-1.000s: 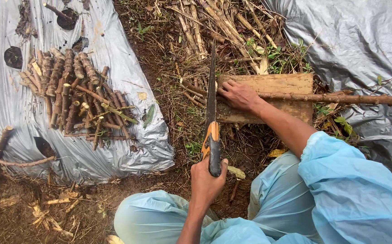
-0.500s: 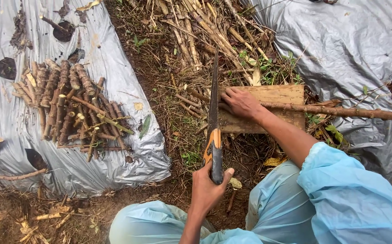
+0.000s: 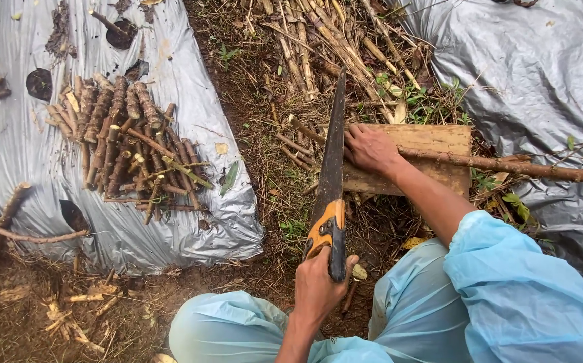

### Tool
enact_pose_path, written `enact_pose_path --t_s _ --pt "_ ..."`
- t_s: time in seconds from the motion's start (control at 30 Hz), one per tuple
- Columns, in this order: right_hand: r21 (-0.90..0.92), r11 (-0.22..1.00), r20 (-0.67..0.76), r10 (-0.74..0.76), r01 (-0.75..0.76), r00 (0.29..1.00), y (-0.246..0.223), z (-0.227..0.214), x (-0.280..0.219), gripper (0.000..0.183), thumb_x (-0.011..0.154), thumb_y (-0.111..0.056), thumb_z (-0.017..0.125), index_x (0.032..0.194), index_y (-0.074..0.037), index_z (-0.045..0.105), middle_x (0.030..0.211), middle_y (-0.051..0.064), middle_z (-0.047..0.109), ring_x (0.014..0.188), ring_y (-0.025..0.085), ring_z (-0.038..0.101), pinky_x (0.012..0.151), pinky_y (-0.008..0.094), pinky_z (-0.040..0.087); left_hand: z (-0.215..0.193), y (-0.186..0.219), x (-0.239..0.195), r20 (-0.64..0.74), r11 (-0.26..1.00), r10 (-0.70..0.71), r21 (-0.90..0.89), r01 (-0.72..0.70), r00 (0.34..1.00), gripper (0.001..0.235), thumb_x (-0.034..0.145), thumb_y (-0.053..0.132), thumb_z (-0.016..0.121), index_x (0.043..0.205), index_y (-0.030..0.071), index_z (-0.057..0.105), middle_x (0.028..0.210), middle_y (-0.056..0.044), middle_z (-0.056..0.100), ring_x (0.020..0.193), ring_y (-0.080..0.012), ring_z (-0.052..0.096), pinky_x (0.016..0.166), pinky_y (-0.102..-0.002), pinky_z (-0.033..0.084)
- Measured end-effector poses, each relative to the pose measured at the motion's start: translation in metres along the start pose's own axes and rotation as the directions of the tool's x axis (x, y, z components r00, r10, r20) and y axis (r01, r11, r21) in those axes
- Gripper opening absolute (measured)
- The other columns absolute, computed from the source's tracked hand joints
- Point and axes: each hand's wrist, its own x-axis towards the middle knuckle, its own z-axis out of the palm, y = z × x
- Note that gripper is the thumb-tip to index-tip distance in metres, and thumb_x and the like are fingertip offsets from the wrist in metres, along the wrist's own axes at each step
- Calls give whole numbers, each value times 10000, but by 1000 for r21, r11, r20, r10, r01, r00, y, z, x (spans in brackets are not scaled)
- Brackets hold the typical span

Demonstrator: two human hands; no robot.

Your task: Sawing long wooden sticks into smaller segments using a hand saw on a wooden block in an agricultural field.

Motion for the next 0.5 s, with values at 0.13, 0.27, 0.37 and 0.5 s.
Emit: enact_pose_path --t_s 0.13,0.27,0.37,0.5 --pt "9 1000 5 -11 11 1000 0 6 -2 457 1121 -474 261 1060 -114 536 907 49 500 695 153 493 543 270 461 -10 21 -54 -35 991 -120 -59 118 992 260 901 224 732 688 103 643 472 -27 620 328 -176 550 328 -321 429" --pt "-15 998 -67 -60 59 996 1 13 -7 532 1121 -509 227 1046 -105 565 876 32 505 712 145 473 550 255 464 -13 16 -65 -89 993 -120 -22 118 989 138 791 139 778 710 106 672 459 5 625 297 -129 525 284 -285 424" --pt "-11 996 -111 -84 83 990 0 17 -8 466 1127 -457 292 1052 -92 572 868 38 509 717 146 472 564 254 474 -16 24 -25 -65 993 -113 13 114 991 149 817 124 753 708 72 666 488 -14 645 294 -121 512 256 -263 431" --pt "-120 988 -65 -107 98 992 1 11 -6 421 1090 -429 338 1035 -128 627 828 50 555 855 160 634 667 245 582 -9 28 40 55 967 -236 -82 240 970 190 968 147 674 827 29 625 538 -1 490 364 -104 376 369 -241 386"
